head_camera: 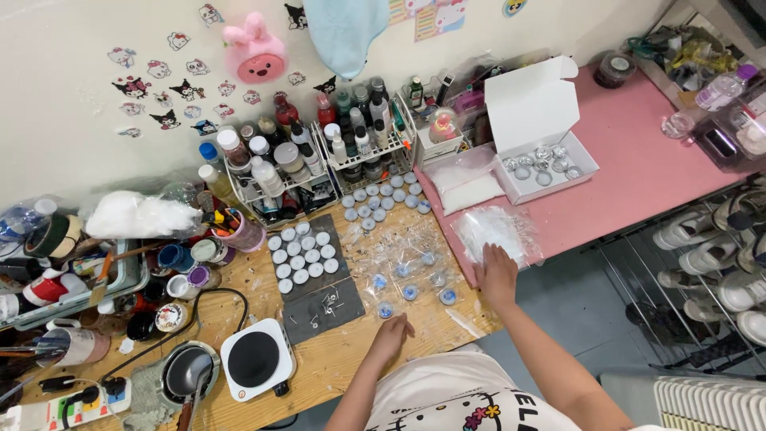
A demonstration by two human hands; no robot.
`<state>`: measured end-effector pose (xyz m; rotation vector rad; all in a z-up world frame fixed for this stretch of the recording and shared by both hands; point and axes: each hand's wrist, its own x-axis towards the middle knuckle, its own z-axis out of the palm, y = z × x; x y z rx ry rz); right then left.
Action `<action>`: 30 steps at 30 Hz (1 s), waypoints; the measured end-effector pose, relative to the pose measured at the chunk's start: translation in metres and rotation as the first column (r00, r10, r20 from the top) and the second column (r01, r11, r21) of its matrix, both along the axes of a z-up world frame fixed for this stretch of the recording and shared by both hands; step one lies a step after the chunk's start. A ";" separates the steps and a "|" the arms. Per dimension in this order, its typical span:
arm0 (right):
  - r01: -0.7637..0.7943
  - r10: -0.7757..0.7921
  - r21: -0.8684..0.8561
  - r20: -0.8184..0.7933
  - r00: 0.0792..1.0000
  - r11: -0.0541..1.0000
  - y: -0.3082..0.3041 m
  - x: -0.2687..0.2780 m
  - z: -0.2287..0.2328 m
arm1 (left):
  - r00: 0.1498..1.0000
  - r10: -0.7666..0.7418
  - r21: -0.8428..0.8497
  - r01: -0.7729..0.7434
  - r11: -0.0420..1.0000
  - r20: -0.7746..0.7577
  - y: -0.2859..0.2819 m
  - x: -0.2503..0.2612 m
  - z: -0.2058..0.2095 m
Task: Packaging small tealight candles into individual plastic bags at a workshop bench.
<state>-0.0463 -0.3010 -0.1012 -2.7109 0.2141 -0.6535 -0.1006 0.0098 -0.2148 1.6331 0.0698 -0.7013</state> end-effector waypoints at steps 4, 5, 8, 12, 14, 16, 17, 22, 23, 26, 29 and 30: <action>0.088 -0.102 -0.094 -0.156 0.983 0.992 -0.001 0.006 -0.015 | 0.996 -0.067 -0.011 0.068 0.998 0.062 -0.047 0.017 0.034; 0.092 -0.115 -0.123 -0.198 0.973 0.988 0.001 0.005 -0.014 | 0.998 -0.065 -0.042 0.065 0.997 0.015 -0.063 0.023 0.037; 0.117 -0.139 -0.111 -0.228 0.964 0.987 0.008 0.000 -0.001 | 0.986 -0.096 -0.054 0.104 0.993 0.138 -0.106 0.049 0.031; 0.180 -0.161 0.069 -0.220 0.962 0.981 0.009 -0.002 0.013 | 0.999 -0.038 -0.181 0.037 0.983 -0.004 -0.168 0.086 0.019; 0.156 -0.143 0.083 -0.145 0.979 0.984 0.006 -0.005 0.015 | 0.995 0.008 -0.147 0.007 0.989 0.100 -0.191 0.107 -0.005; 0.129 -0.123 0.092 -0.067 0.990 0.987 0.002 -0.007 0.020 | 0.977 0.052 -0.120 -0.028 0.992 0.205 -0.209 0.120 0.001; 0.075 -0.056 0.165 -0.114 0.992 0.984 0.000 -0.009 0.023 | 0.991 0.075 -0.177 -0.055 0.983 0.108 -0.213 0.123 0.019; -0.146 0.135 0.157 0.079 0.988 0.977 0.001 -0.014 0.034 | 0.983 0.089 -0.281 -0.132 0.951 -0.162 -0.220 0.134 0.032; -0.186 0.163 0.214 0.123 0.979 0.959 0.001 -0.016 0.038 | 0.977 0.133 -0.352 -0.185 0.917 -0.165 -0.220 0.136 0.022; -0.168 0.104 0.366 0.186 0.977 0.915 -0.005 -0.016 0.030 | 0.949 0.149 -0.435 -0.263 0.861 -0.279 -0.205 0.128 0.046; -0.005 -0.055 0.840 0.042 0.998 0.542 -0.018 -0.008 0.019 | 0.957 0.060 -0.467 -0.192 0.863 -0.283 -0.180 0.117 0.071; 0.142 -0.053 0.988 -0.138 0.989 0.068 -0.022 -0.006 0.015 | 0.983 -0.007 -0.477 -0.082 0.875 -0.183 -0.171 0.112 0.074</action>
